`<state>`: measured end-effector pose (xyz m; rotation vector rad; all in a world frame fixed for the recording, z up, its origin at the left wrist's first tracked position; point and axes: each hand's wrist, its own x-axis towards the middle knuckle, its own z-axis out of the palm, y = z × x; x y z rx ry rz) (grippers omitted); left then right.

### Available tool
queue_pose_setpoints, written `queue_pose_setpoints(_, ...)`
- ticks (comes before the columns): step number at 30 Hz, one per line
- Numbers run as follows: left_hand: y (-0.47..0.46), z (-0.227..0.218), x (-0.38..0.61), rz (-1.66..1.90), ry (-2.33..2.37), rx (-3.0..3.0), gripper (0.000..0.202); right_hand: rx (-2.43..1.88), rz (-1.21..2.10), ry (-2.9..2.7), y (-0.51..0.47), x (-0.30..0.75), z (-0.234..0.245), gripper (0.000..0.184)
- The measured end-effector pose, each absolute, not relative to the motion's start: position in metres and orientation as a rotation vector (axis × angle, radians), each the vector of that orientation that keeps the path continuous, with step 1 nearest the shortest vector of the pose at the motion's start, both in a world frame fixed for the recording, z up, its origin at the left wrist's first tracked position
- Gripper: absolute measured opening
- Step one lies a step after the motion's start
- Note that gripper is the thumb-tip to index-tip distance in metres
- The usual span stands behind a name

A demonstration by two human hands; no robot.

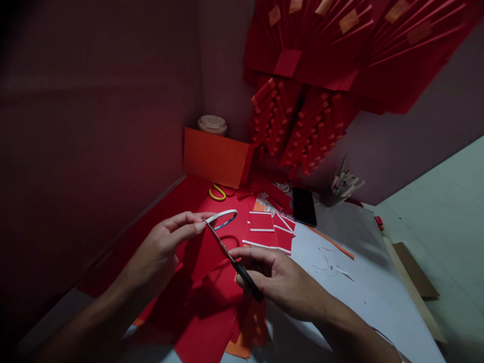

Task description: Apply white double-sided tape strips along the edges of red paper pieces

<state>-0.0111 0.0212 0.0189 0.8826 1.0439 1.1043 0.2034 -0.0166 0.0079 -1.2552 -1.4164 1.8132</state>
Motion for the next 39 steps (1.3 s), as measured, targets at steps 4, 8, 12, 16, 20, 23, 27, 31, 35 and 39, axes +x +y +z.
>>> queue_pose_setpoints(4, 0.021, 0.017, -0.012, 1.097, 1.042, 0.885, 0.018, -1.240, 1.818, -1.421, -0.016, 0.203, 0.006, 0.044)
queue_pose_setpoints(8, 0.021, 0.017, -0.012, 1.098, 1.028, 0.881, 0.018, -1.219, 1.833, -1.405, -0.016, 0.203, 0.003, 0.045)
queue_pose_setpoints(12, 0.021, 0.018, -0.013, 1.095, 1.028, 0.878, 0.018, -1.219, 1.851, -1.381, -0.016, 0.202, 0.001, 0.046)
queue_pose_setpoints(16, 0.021, 0.018, -0.013, 1.103, 1.031, 0.893, 0.018, -1.176, 1.876, -1.347, -0.016, 0.202, -0.001, 0.046)
queue_pose_setpoints(20, 0.021, 0.018, -0.015, 1.094, 1.027, 0.910, 0.017, -1.125, 1.923, -1.287, -0.016, 0.206, -0.007, 0.045)
queue_pose_setpoints(23, 0.021, 0.018, -0.015, 1.092, 1.028, 0.907, 0.016, -1.118, 1.937, -1.253, -0.016, 0.209, -0.011, 0.044)
queue_pose_setpoints(27, 0.022, 0.019, -0.015, 1.105, 1.047, 0.923, 0.016, -1.099, 1.948, -1.261, -0.016, 0.207, -0.009, 0.043)
queue_pose_setpoints(31, 0.022, 0.018, -0.016, 1.115, 1.055, 0.953, 0.016, -1.147, 1.919, -1.318, -0.015, 0.205, -0.001, 0.043)
queue_pose_setpoints(35, 0.022, 0.018, -0.018, 1.119, 1.045, 0.937, 0.015, -1.230, 1.889, -1.322, -0.009, 0.216, 0.006, 0.050)
queue_pose_setpoints(39, 0.023, 0.022, -0.019, 1.174, 1.045, 0.891, 0.013, -1.284, 1.739, -1.564, 0.002, 0.234, 0.011, 0.048)
